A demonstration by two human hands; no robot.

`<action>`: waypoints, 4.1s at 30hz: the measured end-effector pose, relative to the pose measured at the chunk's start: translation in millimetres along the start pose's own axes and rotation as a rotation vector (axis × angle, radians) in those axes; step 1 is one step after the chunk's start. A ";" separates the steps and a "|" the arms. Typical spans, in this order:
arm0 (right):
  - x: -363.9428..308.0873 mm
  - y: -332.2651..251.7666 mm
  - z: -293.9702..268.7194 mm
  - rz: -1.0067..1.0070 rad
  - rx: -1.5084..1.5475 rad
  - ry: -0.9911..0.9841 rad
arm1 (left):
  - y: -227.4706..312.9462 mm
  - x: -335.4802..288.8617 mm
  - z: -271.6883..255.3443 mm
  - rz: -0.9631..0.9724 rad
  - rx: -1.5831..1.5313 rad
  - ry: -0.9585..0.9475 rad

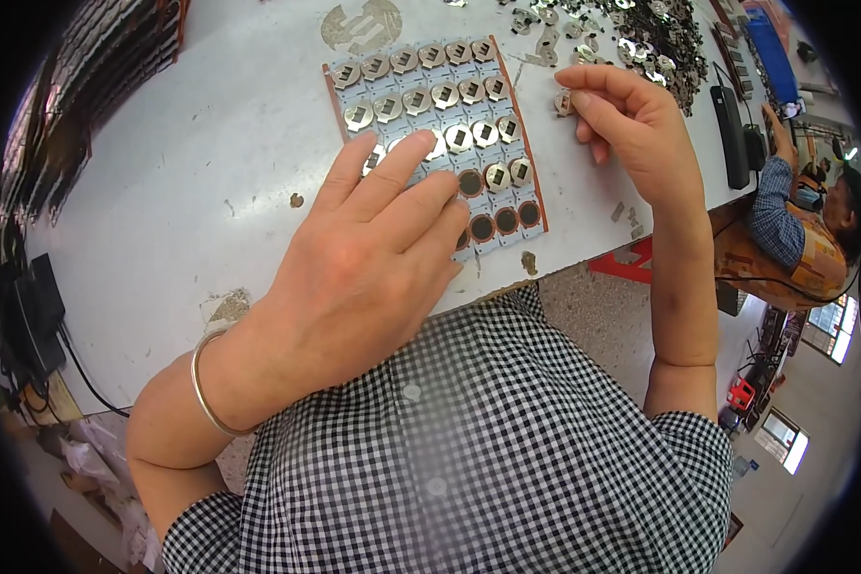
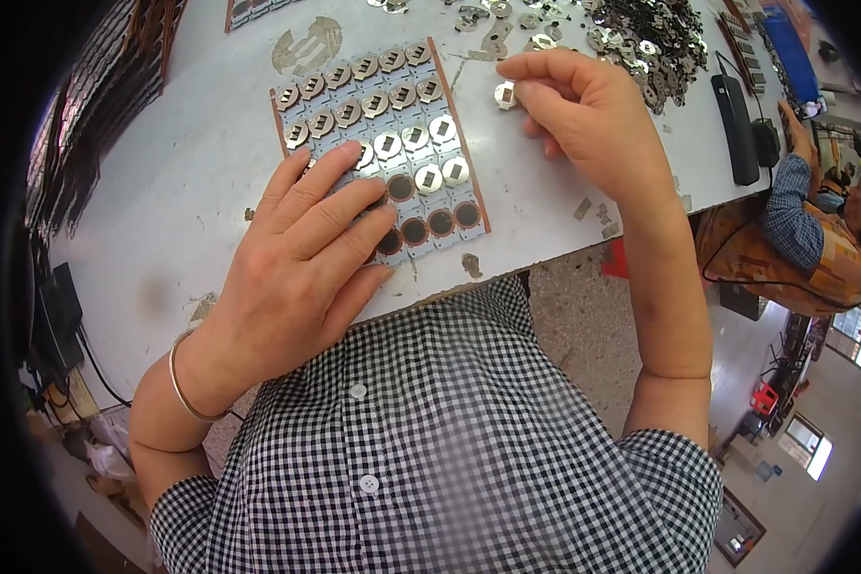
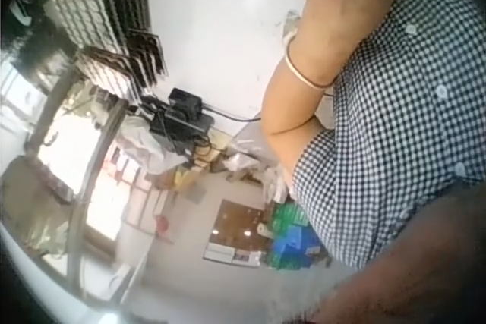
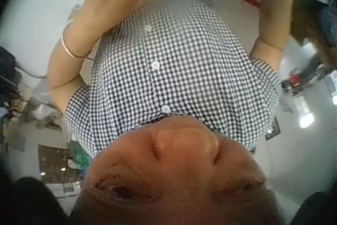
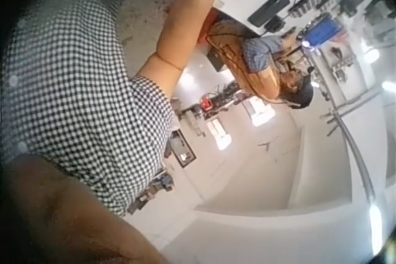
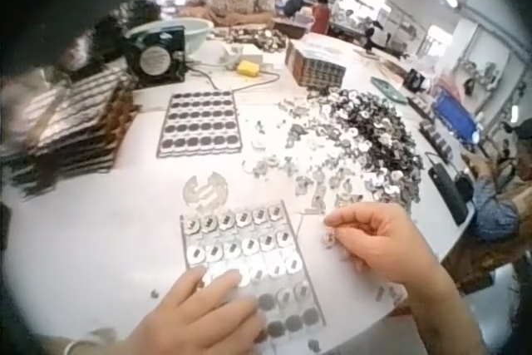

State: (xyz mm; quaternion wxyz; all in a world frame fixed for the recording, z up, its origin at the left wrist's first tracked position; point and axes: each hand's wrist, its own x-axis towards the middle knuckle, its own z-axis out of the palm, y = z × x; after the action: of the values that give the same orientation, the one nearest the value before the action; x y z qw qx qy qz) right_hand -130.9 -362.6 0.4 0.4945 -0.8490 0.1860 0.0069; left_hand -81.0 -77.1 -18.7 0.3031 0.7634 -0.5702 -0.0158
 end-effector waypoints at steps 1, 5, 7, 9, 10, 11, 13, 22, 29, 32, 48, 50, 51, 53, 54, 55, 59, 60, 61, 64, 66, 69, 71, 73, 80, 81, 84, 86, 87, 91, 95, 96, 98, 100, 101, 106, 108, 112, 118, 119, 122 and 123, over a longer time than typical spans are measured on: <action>-1.7 0.2 -1.4 0.026 0.031 -0.036 | 0.5 -0.3 -0.2 0.000 0.000 0.000; -9.6 4.8 4.6 -0.113 -0.095 -0.031 | 0.5 -1.1 0.0 0.005 0.013 0.007; -12.5 8.6 7.4 -0.258 -0.295 0.041 | 0.6 -2.4 1.3 0.010 0.024 0.008; -18.2 2.2 5.5 -0.182 -0.232 -0.004 | 1.7 -5.2 3.9 0.005 0.008 0.044; -22.2 -2.0 4.5 -0.100 -0.171 -0.048 | 1.6 -5.8 3.8 0.003 0.009 0.045; -24.9 -5.8 4.0 -0.101 -0.170 -0.051 | 1.2 -6.2 3.8 0.019 0.038 0.063; -30.6 -11.2 3.3 -0.039 0.095 -0.114 | 1.4 -5.3 0.3 0.034 0.066 0.078; -41.5 -28.1 48.6 -0.095 0.102 -0.209 | -9.6 -0.3 -6.3 -0.247 0.137 -0.070; -41.0 -35.8 59.2 -0.124 -0.048 -0.193 | -11.4 -1.5 -5.3 -0.244 0.131 -0.052; -44.1 -34.1 63.3 -0.291 -0.168 -0.151 | -12.4 -2.4 -4.3 -0.237 0.133 -0.043; -51.1 -8.0 74.0 -0.634 -0.377 0.134 | -9.9 -1.0 -2.5 -0.234 0.178 -0.043; -49.5 -5.2 73.5 -0.698 -0.406 0.123 | -10.0 -0.4 -2.7 -0.231 0.184 -0.050; -46.4 -4.9 72.3 -0.699 -0.408 0.128 | -10.2 -0.3 -2.8 -0.232 0.189 -0.059; -41.7 -4.3 69.5 -0.789 -0.402 0.089 | -10.2 -0.6 -3.1 -0.227 0.188 -0.063; -42.2 -3.8 69.1 -0.788 -0.405 0.097 | -10.3 -0.2 -3.5 -0.228 0.187 -0.068; -42.8 -2.7 69.6 -0.803 -0.422 0.093 | -9.9 -0.3 -3.9 -0.224 0.187 -0.067; -47.4 -2.1 70.2 -0.737 -0.420 0.064 | -9.5 -0.2 -3.9 -0.234 0.193 -0.080; -47.1 -4.3 67.6 -0.737 -0.420 0.066 | -9.4 -0.6 -3.8 -0.236 0.195 -0.081; -45.0 -8.3 62.7 -0.705 -0.382 0.013 | -10.1 -0.8 -4.0 -0.233 0.197 -0.080; -22.0 0.4 41.2 -0.685 -0.437 0.092 | -10.9 -0.4 -4.7 -0.234 0.189 -0.089; 2.2 10.9 24.2 -0.693 -0.523 0.222 | -9.6 -0.8 -4.7 -0.231 0.192 -0.086; 27.6 13.4 5.8 -0.696 -0.711 0.259 | -9.9 -0.1 -3.9 -0.225 0.197 -0.083; 34.3 13.3 4.7 -0.662 -0.711 0.188 | -9.9 0.6 -4.9 -0.229 0.190 -0.085; 36.0 9.0 1.0 -0.683 -0.750 0.164 | -10.2 0.7 -5.0 -0.234 0.182 -0.088; 4.9 12.8 14.3 -0.386 -0.315 0.173 | -10.6 -0.8 -4.2 -0.237 0.177 -0.080; 2.7 13.8 10.3 -0.387 -0.316 0.171 | -10.9 -0.8 -4.1 -0.235 0.179 -0.082; -5.1 15.8 0.9 -0.415 -0.456 0.178 | -10.5 -1.3 -4.3 -0.227 0.187 -0.070; -10.6 14.9 -2.0 -0.474 -0.463 0.070 | -11.0 -0.9 -4.0 -0.225 0.187 -0.067; -11.4 12.1 -2.8 -0.473 -0.463 0.071 | -11.3 -0.8 -4.0 -0.225 0.188 -0.064; -15.8 5.1 -3.4 -0.456 -0.457 -0.060 | -11.6 0.0 -5.1 -0.220 0.185 -0.059; -32.8 -17.3 16.2 -0.150 0.143 -0.178 | -10.5 0.1 -8.9 -0.222 0.162 -0.048; -37.9 -29.8 26.9 -0.080 0.232 -0.213 | -11.0 -0.4 -9.3 -0.225 0.160 -0.047; -42.6 -34.7 44.8 -0.110 0.177 -0.238 | -12.1 -0.2 -8.6 -0.216 0.160 -0.038; -45.2 -37.6 62.1 -0.190 0.134 -0.254 | -12.9 0.0 -7.7 -0.215 0.166 -0.029; -44.5 -37.8 64.4 -0.190 0.134 -0.257 | -13.3 0.1 -7.2 -0.210 0.164 -0.023; -43.5 -43.9 70.4 -0.198 -0.052 -0.250 | -14.4 -0.3 -6.9 -0.206 0.145 0.000; -44.0 -44.5 74.0 -0.211 -0.066 -0.241 | -14.8 -0.9 -6.3 -0.198 0.149 0.017; -47.3 -44.0 81.4 -0.268 -0.135 -0.179 | -15.1 -1.7 -3.7 -0.196 0.154 0.037; -48.1 -29.2 88.4 -0.552 -0.334 0.078 | -15.6 -2.0 -2.6 -0.194 0.164 0.043; -48.8 -25.9 89.2 -0.553 -0.334 0.077 | -15.3 -1.6 -2.2 -0.192 0.163 0.047; -52.4 -19.8 88.0 -0.525 -0.342 0.118 | -15.8 -2.2 -1.8 -0.191 0.163 0.052; -53.6 -19.5 87.1 -0.553 -0.360 0.085 | -16.0 -2.7 -1.8 -0.190 0.165 0.056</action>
State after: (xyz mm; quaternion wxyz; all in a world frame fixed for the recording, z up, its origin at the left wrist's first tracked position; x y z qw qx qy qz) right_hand -159.5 -264.0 -17.2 0.3115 -0.9406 -0.0351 -0.1304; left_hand -67.6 -71.3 -25.8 0.2522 0.8364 -0.4861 0.0238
